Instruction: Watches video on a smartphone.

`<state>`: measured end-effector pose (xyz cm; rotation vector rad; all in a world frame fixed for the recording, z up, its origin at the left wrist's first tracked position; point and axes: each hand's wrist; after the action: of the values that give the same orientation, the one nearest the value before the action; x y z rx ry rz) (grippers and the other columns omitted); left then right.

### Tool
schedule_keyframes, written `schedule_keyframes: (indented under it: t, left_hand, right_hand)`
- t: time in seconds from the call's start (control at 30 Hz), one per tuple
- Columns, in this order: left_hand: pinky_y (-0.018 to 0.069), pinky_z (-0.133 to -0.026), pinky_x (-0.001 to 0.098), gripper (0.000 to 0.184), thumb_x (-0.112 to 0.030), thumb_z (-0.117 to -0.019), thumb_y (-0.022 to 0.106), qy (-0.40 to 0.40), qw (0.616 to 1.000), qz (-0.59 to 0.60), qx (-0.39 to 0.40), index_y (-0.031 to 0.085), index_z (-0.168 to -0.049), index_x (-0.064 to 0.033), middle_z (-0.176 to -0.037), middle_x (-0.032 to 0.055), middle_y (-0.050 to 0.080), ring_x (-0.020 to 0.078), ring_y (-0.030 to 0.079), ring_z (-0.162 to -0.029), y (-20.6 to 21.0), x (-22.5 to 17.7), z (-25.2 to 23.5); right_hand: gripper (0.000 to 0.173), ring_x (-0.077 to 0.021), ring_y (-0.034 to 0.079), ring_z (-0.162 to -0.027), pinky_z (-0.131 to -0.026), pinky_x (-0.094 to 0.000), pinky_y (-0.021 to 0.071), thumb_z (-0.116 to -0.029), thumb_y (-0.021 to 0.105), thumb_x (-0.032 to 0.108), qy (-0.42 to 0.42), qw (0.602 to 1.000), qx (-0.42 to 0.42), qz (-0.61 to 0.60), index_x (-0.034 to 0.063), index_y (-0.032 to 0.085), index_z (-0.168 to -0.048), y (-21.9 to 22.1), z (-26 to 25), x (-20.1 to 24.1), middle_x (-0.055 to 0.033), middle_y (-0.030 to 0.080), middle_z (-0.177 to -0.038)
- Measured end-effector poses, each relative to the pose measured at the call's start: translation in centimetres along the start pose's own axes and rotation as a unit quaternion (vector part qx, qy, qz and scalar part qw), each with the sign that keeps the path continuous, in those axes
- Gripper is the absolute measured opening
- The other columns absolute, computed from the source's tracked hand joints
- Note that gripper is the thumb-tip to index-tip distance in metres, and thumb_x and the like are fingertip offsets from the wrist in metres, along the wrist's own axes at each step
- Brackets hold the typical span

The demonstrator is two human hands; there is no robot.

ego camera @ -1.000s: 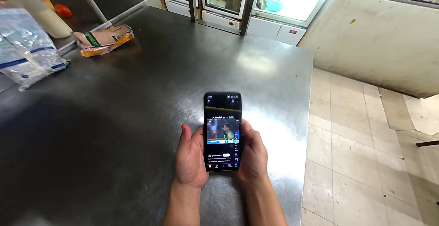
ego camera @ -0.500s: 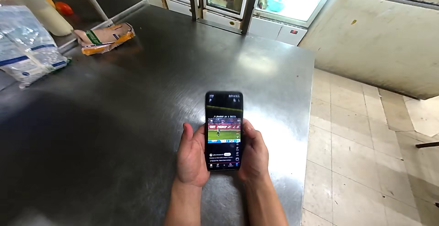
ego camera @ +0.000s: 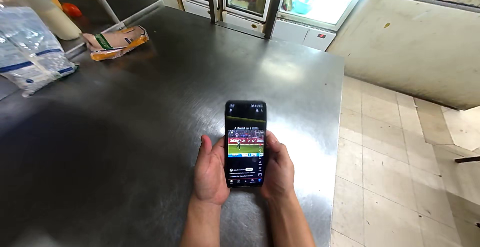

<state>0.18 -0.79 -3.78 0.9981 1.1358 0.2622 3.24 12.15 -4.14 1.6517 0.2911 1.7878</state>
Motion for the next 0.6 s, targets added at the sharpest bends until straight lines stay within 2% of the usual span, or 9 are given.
schedule_keyframes:
  t: [0.6]
  left_hand:
    - [0.0528, -0.102, 0.0485, 0.089, -0.082, -0.0852, 0.047, 0.002, 1.0, 0.009, 0.01, 0.055, -0.142, -0.0141, -0.132, 0.0147, 0.065, 0.0268, 0.064, -0.121, 0.0, 0.04, -0.05]
  right_hand:
    - [0.046, -0.0156, 0.071, -0.085, -0.072, -0.0353, 0.0608, -0.1046, 0.028, 0.038, -0.001, 1.0, 0.003, -0.005, 0.0143, 0.065, -0.115, -0.02, 0.0, 0.01, -0.009, 0.072, -0.098]
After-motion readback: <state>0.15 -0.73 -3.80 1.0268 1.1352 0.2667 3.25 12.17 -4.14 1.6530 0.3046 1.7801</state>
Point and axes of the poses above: each hand's wrist, its own z-axis away from the middle knuckle, its own y-axis out of the palm, x = y × z
